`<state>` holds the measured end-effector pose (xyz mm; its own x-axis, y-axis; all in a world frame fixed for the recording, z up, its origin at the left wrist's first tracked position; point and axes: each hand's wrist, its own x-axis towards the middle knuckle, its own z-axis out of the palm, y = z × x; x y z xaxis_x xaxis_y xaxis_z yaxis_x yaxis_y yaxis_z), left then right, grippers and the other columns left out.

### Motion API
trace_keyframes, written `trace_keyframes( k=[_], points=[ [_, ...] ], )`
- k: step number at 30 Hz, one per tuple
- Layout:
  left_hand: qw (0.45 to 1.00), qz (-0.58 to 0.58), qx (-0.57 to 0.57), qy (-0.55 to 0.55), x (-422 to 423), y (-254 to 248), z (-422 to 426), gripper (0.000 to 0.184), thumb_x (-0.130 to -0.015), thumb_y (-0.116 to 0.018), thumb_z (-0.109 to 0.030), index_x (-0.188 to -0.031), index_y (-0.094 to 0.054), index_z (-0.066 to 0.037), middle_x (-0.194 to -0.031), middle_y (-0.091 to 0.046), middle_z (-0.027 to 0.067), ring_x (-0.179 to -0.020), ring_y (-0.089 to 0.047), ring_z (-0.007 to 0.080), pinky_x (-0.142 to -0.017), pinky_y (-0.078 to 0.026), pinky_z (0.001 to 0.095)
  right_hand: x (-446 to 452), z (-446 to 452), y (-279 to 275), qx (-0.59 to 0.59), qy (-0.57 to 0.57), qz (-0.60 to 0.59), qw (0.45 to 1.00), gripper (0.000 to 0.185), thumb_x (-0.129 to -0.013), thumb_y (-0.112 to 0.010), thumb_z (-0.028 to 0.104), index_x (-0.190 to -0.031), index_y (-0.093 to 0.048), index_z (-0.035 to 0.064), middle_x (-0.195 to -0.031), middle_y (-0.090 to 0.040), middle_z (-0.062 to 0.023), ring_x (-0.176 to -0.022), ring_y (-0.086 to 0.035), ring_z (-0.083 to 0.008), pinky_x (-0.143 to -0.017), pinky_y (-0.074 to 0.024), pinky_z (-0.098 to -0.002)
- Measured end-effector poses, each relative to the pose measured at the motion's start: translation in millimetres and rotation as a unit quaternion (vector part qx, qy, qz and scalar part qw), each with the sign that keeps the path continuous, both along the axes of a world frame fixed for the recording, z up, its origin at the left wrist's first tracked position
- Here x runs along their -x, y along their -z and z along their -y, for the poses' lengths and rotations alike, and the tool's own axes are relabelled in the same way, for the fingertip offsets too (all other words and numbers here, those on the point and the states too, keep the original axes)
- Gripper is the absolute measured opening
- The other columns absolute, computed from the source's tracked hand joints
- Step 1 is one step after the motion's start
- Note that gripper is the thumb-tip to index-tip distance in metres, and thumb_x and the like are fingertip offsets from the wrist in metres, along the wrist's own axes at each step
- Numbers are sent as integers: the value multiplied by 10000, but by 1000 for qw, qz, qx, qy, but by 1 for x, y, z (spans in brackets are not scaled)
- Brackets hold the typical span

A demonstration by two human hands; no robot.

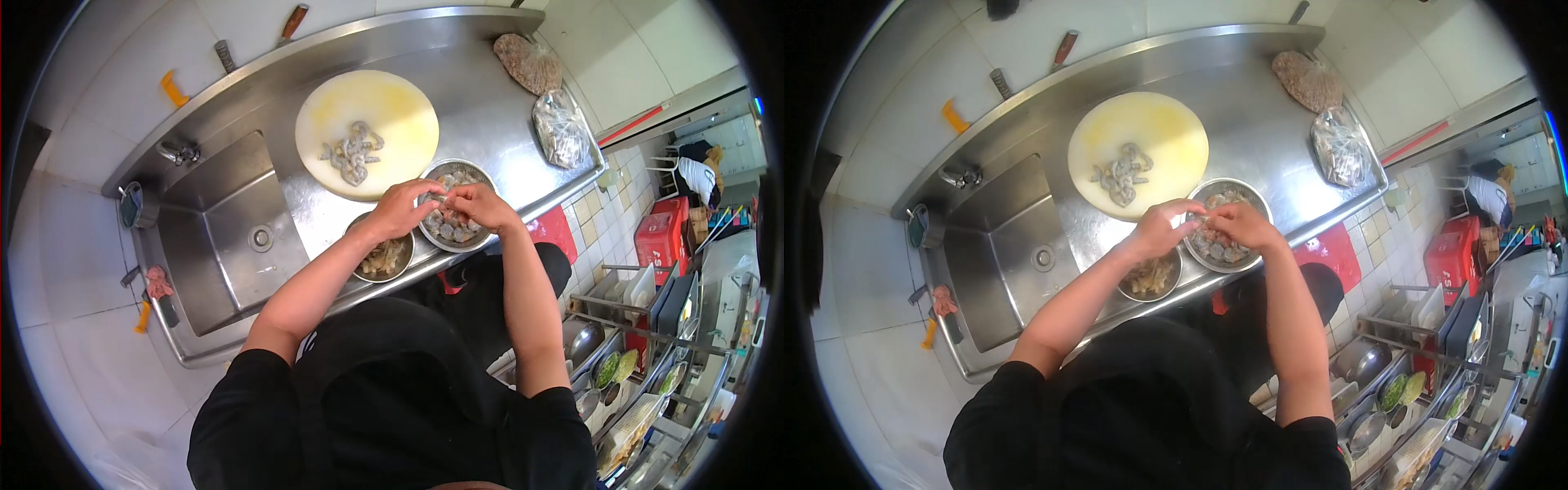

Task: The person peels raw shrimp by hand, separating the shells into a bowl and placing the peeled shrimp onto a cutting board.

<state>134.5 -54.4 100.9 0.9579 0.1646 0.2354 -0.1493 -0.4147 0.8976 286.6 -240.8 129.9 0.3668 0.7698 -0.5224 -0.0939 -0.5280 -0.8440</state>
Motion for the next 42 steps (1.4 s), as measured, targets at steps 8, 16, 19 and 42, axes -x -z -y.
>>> trace_keyframes(
  k=[8,16,19,42],
  points=[
    [947,-151,280,-35,42,-13,-29,179,-962,-765,-95,-1048,-753,61,-890,-771,93,-775,-692,111,-736,-553,266,57,-40,18,-116,7,116,986,201,-950,-668,157,-852,-733,-7,-762,-693,-46,-692,-638,-162,-665,-506,-329],
    [842,-300,444,-60,115,7,-66,224,-982,-722,-60,-1176,-714,52,-1019,-758,102,-862,-731,159,-800,-589,273,104,-68,45,-43,-183,382,905,289,-912,-689,294,-1061,-724,49,-1012,-724,-201,-1022,-692,-412,-886,-552,-499],
    [851,-270,437,-106,123,11,-65,251,-1010,-642,-6,-1246,-701,55,-1111,-747,107,-944,-729,161,-910,-602,280,113,-67,77,-70,-194,400,893,343,-925,-675,257,-1212,-718,75,-986,-728,-204,-1003,-706,-405,-871,-562,-508],
    [940,-254,95,-207,102,8,-26,198,-859,-707,-22,-1049,-688,31,-878,-768,119,-794,-712,147,-732,-550,289,125,-77,54,-181,-115,450,867,152,-876,-680,195,-882,-690,43,-847,-717,-176,-814,-707,-393,-721,-557,-519]
  ],
)
